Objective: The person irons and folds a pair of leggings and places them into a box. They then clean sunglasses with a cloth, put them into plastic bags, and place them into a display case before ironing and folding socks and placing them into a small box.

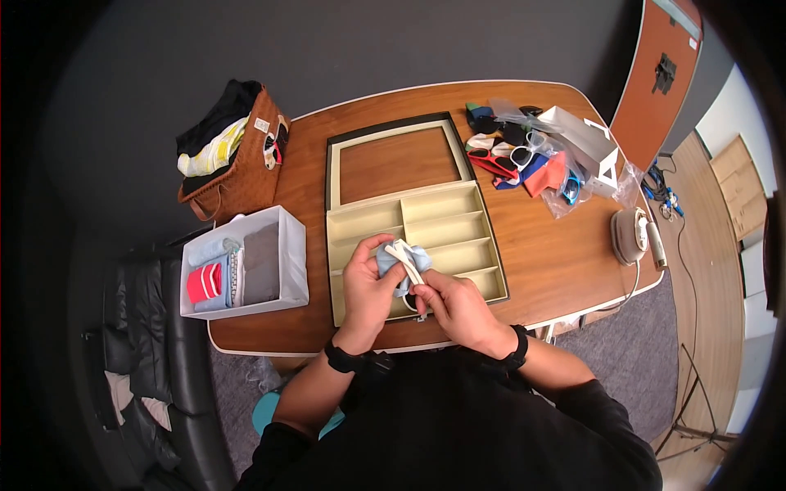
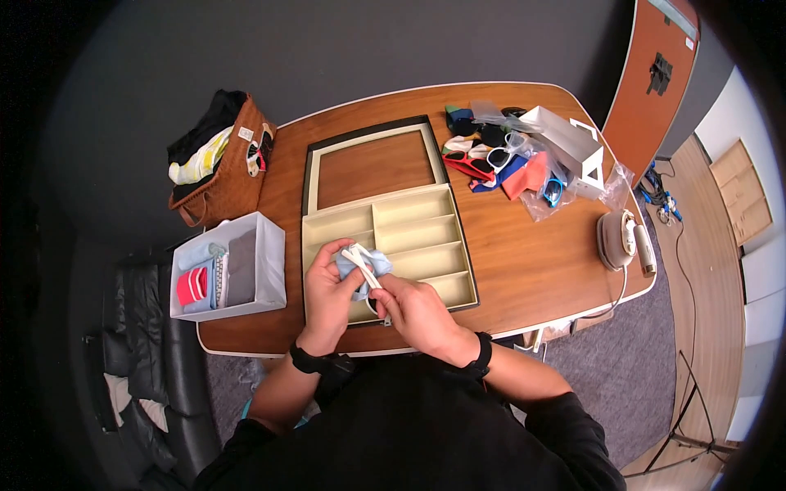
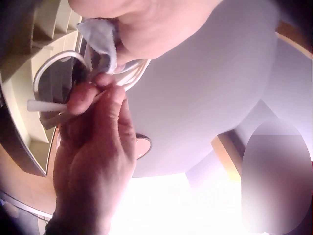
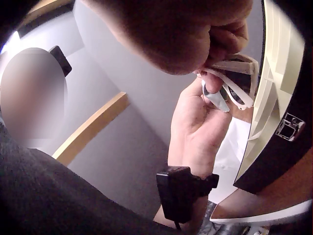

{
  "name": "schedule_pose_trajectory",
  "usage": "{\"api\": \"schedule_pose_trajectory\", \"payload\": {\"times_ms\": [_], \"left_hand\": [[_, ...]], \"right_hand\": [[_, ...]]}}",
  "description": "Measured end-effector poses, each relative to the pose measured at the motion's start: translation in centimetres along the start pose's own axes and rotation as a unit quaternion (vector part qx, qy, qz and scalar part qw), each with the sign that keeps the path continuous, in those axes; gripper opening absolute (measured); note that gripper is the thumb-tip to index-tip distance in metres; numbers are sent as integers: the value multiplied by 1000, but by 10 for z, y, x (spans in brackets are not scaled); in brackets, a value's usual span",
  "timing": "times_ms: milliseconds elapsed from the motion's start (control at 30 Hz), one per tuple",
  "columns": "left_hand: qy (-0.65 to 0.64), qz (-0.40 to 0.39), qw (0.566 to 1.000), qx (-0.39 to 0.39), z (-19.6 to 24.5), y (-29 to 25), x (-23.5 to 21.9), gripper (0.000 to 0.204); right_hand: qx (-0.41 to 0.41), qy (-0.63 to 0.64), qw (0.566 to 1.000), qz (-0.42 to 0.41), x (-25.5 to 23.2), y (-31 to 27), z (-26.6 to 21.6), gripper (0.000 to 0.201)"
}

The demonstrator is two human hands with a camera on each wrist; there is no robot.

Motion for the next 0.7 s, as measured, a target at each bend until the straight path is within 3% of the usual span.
{"api": "schedule_pose_trajectory", "payload": {"times_ms": [100,200,267,333,400,500,600,700], "left_hand": [[26,9,1000,2,27,13,-8,45],[33,21,999,16,28,15,-3,43],[28,8,999,31,9,8,-2,42],[6,10,1000,-7,-2,4,2,42],[13,-3,1000,-22,8,11,-10,43],[43,-7,999,18,39,23,-12,43],[40,41,997,49,16,16,-3,43],[41,13,999,9,-4,7,-7,43]], "right_hand": [[-5,15,1000,13,1,3,2,16],[-14,31,999,26,-1,6,-5,16],[-22,10,999,34,-2,6,-4,16],[-28,-12,999,42,-4,6,-2,16],[-20,-12,999,25,-3,5,2,16],[-28,20,999,31,-4,6,-2,16],[-18,0,999,34,-7,8,1,20],[8,-24,1000,17,-14,7,2,20]]}}
Point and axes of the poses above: each hand's wrist, its own y-axis towards the middle knuckle, its own x-axis out of the palm, z = x × y, the point moved 2 cm from there along y, towards the middle knuckle, and after that the axes turned 10 degrees about -z, right-handed, at the moved point
